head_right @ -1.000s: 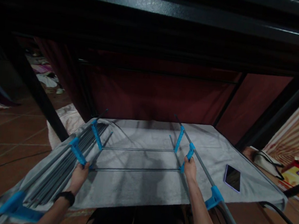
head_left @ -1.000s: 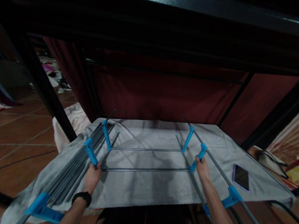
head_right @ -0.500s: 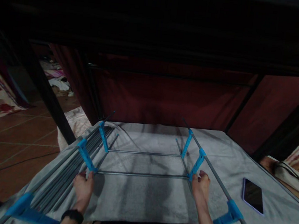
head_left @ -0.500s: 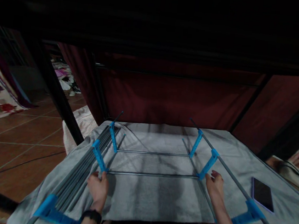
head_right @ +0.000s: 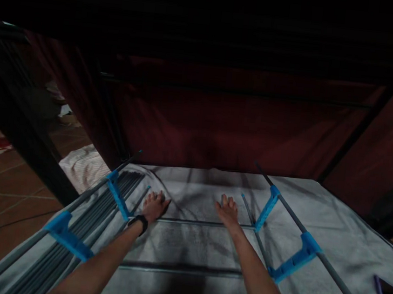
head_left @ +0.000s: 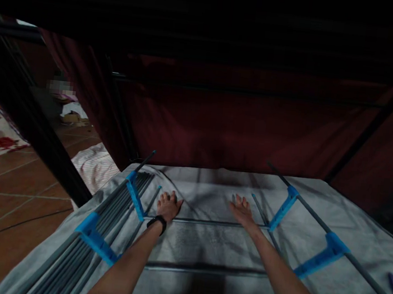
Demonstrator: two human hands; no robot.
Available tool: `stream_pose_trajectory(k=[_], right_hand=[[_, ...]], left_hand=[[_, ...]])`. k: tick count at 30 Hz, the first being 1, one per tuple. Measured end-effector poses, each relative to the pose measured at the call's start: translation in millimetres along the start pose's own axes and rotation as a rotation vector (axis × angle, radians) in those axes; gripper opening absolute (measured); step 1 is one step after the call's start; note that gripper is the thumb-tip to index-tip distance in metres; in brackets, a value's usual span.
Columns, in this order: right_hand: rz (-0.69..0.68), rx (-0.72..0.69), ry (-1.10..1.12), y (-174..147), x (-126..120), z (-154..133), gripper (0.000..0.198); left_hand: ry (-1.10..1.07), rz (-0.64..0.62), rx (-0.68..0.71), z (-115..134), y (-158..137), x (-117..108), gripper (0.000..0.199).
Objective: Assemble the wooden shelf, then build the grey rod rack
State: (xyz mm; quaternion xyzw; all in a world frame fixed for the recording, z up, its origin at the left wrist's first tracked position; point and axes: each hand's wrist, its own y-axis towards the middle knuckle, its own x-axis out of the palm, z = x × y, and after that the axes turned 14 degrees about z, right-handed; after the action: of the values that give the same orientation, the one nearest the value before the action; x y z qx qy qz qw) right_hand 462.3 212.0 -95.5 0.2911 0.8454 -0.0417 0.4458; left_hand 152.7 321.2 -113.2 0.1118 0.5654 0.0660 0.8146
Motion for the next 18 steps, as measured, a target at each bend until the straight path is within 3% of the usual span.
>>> stream_pose_trajectory(k=[5,10,14,18], right_hand=[[-0.082,0.104,-0.250,39.5,48.6,34.0,0.072],[-0.097,0.121,-0.454,70.7,81.9,50.6,0.075],[-0.085,0.099,-0.544,86.1,84.7,42.4,0.075],[-0.045,0.002,-0.563,101.3,64.3,32.0,0.063]], left_hand=[[0.139,-0.082,0.074,-19.0,36.7,42.7,0.078],[0.271,-0.075,0.088,-17.3,66.9,64.4,0.079],[0.330,-0.072,0.063,-13.8,81.2,66.6,0.078],[0.325,-0.077,0.080,-8.0,84.8,51.4,0.076]])
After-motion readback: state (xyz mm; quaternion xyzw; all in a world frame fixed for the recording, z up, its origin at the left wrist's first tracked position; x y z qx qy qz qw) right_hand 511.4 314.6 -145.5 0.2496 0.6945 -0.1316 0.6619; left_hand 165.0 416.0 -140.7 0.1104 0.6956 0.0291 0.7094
